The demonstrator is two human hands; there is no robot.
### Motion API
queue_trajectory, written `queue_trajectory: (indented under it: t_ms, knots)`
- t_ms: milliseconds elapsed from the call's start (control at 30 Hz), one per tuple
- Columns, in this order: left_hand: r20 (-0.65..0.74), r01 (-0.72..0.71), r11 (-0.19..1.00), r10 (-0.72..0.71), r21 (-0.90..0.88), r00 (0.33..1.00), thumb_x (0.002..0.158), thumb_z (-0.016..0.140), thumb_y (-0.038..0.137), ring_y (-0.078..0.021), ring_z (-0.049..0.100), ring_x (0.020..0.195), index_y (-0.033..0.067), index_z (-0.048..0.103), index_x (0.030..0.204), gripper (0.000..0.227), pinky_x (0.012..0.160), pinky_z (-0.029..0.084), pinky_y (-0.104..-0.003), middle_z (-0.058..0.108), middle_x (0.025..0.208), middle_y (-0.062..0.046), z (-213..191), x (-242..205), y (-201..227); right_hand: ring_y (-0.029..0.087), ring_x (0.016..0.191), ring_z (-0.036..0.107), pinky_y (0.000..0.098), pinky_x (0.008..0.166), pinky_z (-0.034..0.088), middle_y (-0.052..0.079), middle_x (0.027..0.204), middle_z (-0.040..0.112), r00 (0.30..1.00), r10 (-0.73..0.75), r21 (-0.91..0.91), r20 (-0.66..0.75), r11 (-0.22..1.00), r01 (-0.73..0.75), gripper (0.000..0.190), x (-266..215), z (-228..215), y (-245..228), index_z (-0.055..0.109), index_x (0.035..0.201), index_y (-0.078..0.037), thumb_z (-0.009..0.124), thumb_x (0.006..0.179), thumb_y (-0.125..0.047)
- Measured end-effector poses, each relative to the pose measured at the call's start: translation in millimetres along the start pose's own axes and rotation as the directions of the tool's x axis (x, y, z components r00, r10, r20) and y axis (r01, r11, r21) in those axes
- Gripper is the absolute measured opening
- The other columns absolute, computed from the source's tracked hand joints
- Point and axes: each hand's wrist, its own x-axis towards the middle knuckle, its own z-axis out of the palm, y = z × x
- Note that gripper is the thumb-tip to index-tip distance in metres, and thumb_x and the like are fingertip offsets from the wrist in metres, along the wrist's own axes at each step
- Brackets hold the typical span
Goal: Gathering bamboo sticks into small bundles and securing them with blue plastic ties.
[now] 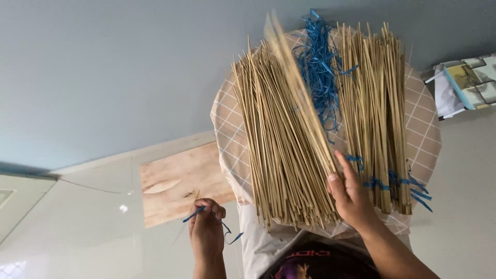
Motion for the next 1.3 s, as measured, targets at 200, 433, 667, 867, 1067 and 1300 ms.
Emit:
queue_trajectory:
  t_ms: [200,433,667,867,1067,1300]
  knots:
    - [0.025,0.014,0.999,-0.015,0.041,1.000,0.094,0.045,-0.004,-0.0209,0.049,0.070,0.0011,0.060,0.097,0.016,0.067,0.040,-0.034,0.056,0.083,-0.012,1,6,7,0.012,0.027,0.044,0.0302,0.025,0.031,-0.002,0.043,0.055,0.977,-0.084,-0.543,0.197,0.820,0.180,0.070,-1,7,6,0.024,0.159,-0.001,0.053,0.099,-0.022]
    - [0.021,0.050,0.994,-0.053,0.096,0.998,0.094,0.044,-0.007,-0.0233,0.050,0.070,-0.0019,0.059,0.096,0.016,0.068,0.042,-0.035,0.057,0.084,-0.014,15,0,2,0.019,0.030,0.051,0.0363,0.032,0.041,0.002,0.046,0.062,0.980,0.032,-0.693,0.198,0.712,0.117,0.063,-9,-4,-8,0.041,0.152,-0.012,0.056,0.097,-0.039]
    - [0.121,0.004,0.933,-0.050,0.360,0.991,0.093,0.061,-0.004,-0.0261,0.058,0.077,-0.0122,0.068,0.113,0.022,0.075,0.049,-0.036,0.067,0.090,-0.021,15,-6,-23,0.026,0.056,0.071,0.0404,0.046,0.055,0.004,0.089,0.076,0.985,0.002,-0.674,0.174,0.729,0.118,0.053,-27,-25,-8,0.050,0.145,-0.023,0.059,0.096,-0.039]
    - [0.211,-0.080,0.734,-0.089,0.675,0.973,0.089,0.071,0.003,-0.0205,0.068,0.076,-0.0112,0.075,0.112,0.027,0.075,0.057,-0.032,0.079,0.088,-0.017,74,-7,-26,0.016,0.050,0.073,0.0326,0.044,0.056,0.000,0.072,0.078,0.985,-0.106,-0.416,0.136,0.896,0.154,0.042,-32,-52,-10,0.065,0.129,-0.017,0.071,0.089,-0.029]
    - [0.648,-0.611,0.341,0.008,0.714,0.762,0.085,0.073,0.006,-0.0191,0.076,0.073,0.0001,0.079,0.097,0.015,0.065,0.063,-0.028,0.082,0.089,-0.012,205,19,-19,0.016,0.046,0.067,0.0320,0.044,0.051,-0.002,0.073,0.079,0.961,-0.275,-0.217,-0.013,0.939,0.266,0.031,-48,-85,-12,0.075,0.113,-0.014,0.075,0.083,-0.017]
    - [0.760,-0.746,-0.162,0.044,0.646,0.649,0.095,0.064,0.016,-0.0231,0.070,0.060,0.0057,0.078,0.112,0.024,0.053,0.056,-0.034,0.078,0.092,-0.011,311,141,-89,0.010,0.066,0.084,0.0236,0.065,0.068,0.000,0.092,0.091,0.995,0.097,-0.106,0.026,0.990,-0.093,0.027,-84,-114,32,0.080,0.110,-0.017,0.074,0.085,-0.026]
